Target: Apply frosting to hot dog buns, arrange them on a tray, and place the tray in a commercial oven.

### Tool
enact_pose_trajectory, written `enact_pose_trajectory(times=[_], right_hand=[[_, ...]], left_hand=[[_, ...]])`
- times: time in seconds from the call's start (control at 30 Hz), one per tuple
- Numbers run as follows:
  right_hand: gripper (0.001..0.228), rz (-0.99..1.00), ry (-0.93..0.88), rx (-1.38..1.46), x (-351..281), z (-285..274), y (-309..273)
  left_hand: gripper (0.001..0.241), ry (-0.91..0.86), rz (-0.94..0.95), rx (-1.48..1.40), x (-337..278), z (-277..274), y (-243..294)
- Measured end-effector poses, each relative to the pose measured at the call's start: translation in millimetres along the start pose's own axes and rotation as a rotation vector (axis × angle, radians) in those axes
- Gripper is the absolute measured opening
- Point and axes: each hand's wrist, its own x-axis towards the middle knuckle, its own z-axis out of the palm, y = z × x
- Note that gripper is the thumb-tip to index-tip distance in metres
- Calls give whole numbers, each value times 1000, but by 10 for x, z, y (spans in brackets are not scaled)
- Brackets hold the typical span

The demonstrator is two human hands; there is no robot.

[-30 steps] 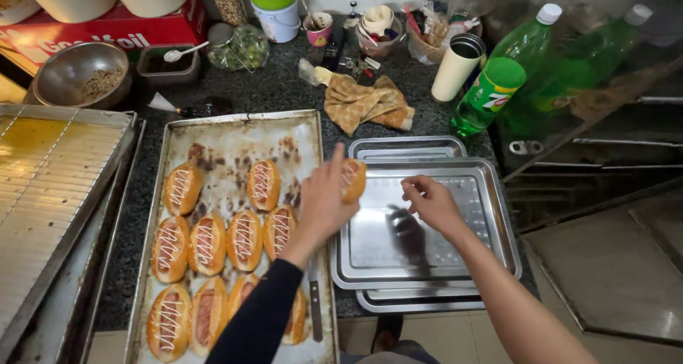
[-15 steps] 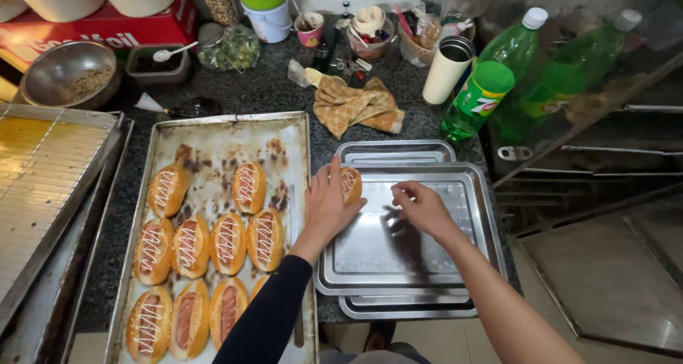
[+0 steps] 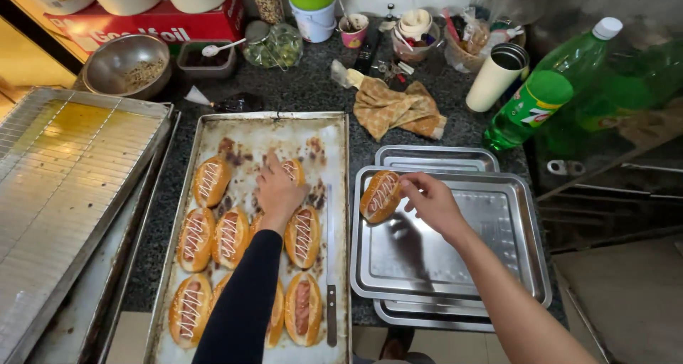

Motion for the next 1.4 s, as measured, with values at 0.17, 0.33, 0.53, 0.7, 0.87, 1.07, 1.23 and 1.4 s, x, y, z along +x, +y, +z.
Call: enact_pose_trajectory(times=[0.17,0.33,0.53,0.7,0.87,1.07,1.23,1.4], right_hand=[[33,14,24,-20,-70,-156,132],[35,64,96,-50,-143,-425,227],[37,166,146,-45,-50,-751,760],[37,-8,122,-400,-104,-837,984],[36,-132,3,-585,-236,-892,888],[36,-182,-63,-588,-307,-982,746],[37,-123,-106,-585,-293,-1007,645],[37,-81,-18,-532,-171,-897,565]], left_hand=[[128,31,67,-100,145,218,-141],[124,109,162,-121,30,-4,87],[115,176,583,-221,-686,-228,894],[111,125,801,-276,-1239,231,1459],[118,127,862,-68,-1310,863,1694],[111,96,775,86,-1268,1239,1763],[108,177,732,185,-1262,1273,1740],[111,147,785,-39,-1386,818,1698]])
